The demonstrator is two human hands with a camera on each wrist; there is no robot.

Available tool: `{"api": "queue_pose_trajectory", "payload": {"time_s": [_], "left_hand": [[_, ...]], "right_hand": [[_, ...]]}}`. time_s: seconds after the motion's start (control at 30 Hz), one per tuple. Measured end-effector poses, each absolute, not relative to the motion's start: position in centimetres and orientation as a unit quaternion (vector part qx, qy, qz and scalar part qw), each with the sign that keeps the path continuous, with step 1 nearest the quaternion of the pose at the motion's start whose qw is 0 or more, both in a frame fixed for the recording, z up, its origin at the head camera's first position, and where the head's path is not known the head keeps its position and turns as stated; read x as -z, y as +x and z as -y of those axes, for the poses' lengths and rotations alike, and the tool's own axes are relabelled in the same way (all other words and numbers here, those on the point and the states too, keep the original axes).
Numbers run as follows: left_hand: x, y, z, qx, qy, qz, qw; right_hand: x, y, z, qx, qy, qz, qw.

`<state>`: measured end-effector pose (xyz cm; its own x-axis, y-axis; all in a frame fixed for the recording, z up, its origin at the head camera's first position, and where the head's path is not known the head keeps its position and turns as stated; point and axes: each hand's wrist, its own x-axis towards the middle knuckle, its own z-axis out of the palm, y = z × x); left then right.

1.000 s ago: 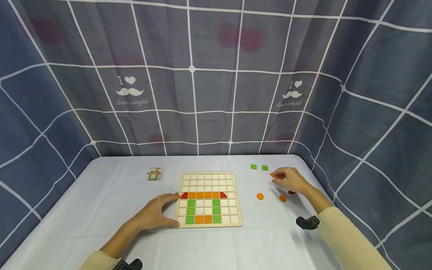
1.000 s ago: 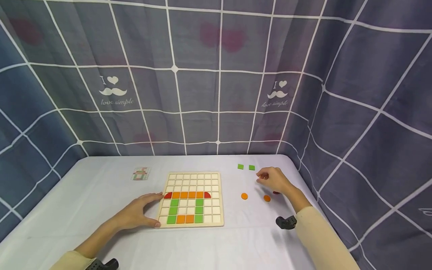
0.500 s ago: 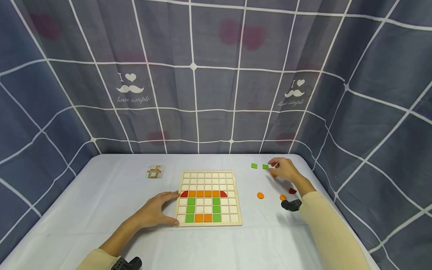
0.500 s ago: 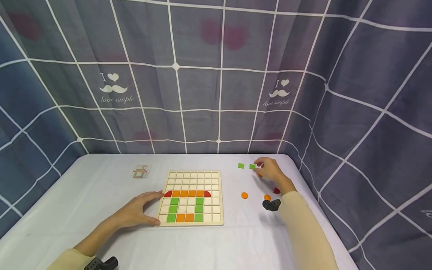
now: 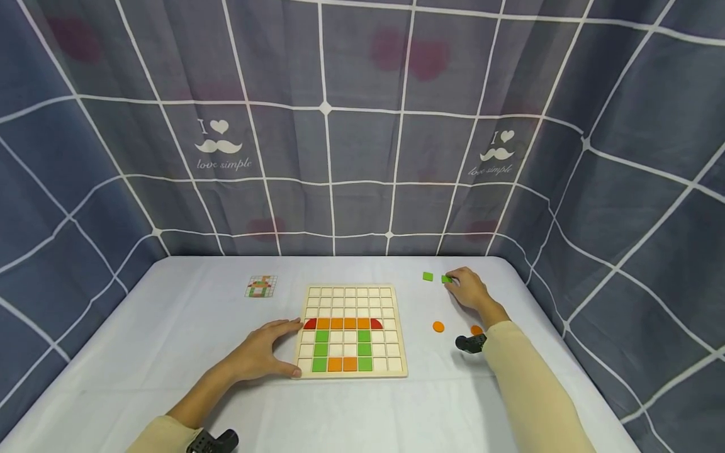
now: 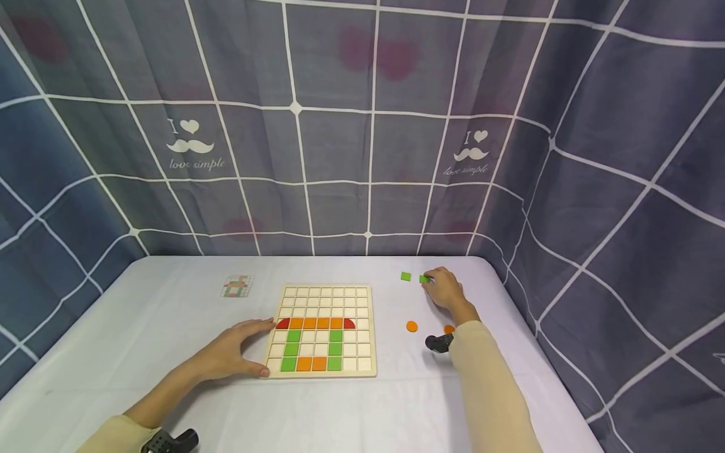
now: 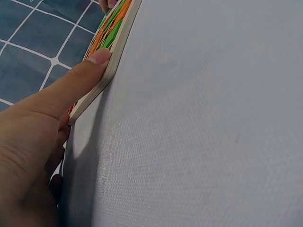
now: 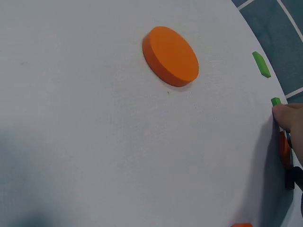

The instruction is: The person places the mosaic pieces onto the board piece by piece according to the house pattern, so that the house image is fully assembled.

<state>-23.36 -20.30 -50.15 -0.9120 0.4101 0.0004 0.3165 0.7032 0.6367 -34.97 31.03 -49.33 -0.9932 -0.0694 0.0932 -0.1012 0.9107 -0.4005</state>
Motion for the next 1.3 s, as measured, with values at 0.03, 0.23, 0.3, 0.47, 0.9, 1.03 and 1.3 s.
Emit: {"api": "queue_pose_trajectory", "payload": {"time_s": [0.03, 0.23, 0.3, 0.47, 0.9, 1.03, 1.3], "left_hand": [[50.2, -23.4, 20.3, -0.330, 0.196, -0.921, 0.071], [50.1, -23.3, 20.4, -0.326, 0.199, -0.921, 0.070], [50.0, -23.3, 20.4, -0.325, 0.202, -0.921, 0.070], [50.0, -23.3, 20.3, -0.325, 0.202, -0.921, 0.071], [49.9, -23.2, 20.4, -0.326, 0.203, -0.921, 0.072], [49.9, -23.2, 20.4, -0.325, 0.204, -0.921, 0.069], [49.9, -23.2, 20.3, -0.327, 0.203, -0.920, 0.069]], "right_hand": [[49.3, -35.0, -30.9, -0.200, 0.043, 0.978, 0.038], [49.5, -34.9, -30.4, -0.181, 0.021, 0.983, 0.021], [49.4, -34.8, -30.2, -0.183, 0.027, 0.982, 0.022], [48.5, -34.8, -30.0, -0.182, 0.094, 0.978, 0.043], [45.5, -35.4, -27.7, -0.179, 0.231, 0.954, 0.064], [44.6, -35.3, -26.3, -0.198, 0.258, 0.944, 0.052], [43.7, -34.7, -23.0, -0.214, 0.289, 0.933, 0.027]]}}
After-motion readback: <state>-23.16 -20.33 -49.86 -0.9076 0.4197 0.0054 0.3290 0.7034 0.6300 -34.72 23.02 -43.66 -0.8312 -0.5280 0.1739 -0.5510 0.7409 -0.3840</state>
